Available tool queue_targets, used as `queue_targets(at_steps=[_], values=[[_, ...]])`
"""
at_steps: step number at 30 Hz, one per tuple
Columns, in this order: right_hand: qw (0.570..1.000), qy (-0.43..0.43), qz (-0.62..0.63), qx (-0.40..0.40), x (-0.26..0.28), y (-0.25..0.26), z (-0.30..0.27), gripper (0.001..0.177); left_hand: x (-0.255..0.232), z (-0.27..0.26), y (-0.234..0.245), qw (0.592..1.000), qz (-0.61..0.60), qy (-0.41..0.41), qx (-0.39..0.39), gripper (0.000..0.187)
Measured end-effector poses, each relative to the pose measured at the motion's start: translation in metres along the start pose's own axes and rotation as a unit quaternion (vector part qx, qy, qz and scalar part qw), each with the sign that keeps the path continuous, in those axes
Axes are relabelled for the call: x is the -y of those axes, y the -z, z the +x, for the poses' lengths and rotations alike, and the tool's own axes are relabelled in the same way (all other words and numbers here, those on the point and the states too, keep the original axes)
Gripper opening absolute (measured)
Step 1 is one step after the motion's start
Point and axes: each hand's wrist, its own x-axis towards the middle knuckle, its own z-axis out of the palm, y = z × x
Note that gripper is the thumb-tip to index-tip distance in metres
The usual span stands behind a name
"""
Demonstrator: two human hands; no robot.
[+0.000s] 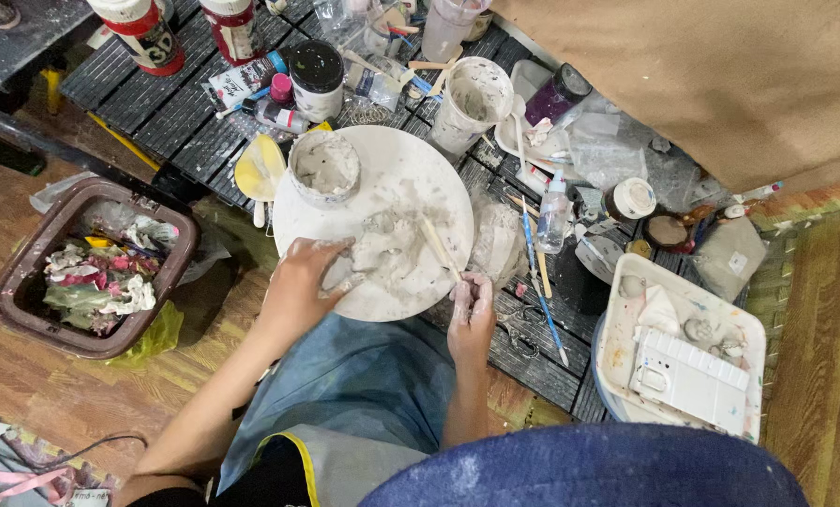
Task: The person kneads and shapes a lump of gray clay on a white circular board using both hands and a wooden modeling tool. They repeatedly press, fold, and smooth the clay, occasionally using the tool to refine the surface.
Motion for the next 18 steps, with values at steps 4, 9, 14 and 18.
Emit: queue_targets(at_steps=[4, 9, 14, 18], values=[[0.998, 0.055, -0.01, -0.006, 0.018, -0.002, 0.005, 0.019, 0.01, 0.0, -0.017, 0.998, 0.006, -0.037, -0.052, 0.053], [0.999, 0.002, -0.046, 0.004, 0.034, -0.005, 0.001, 0.026, 0.031, 0.0, -0.031, 0.993, 0.047, -0.055, -0.095, 0.052], [0.998, 0.031, -0.052, -0.012, 0.029, -0.002, -0.001, 0.016, 0.054, 0.014, -0.016, 0.996, 0.002, -0.062, -0.069, 0.047], [0.999, 0.03, 0.027, -0.007, 0.02, -0.003, 0.0, 0.018, 0.053, 0.014, -0.009, 0.993, -0.031, -0.035, -0.111, 0.052]])
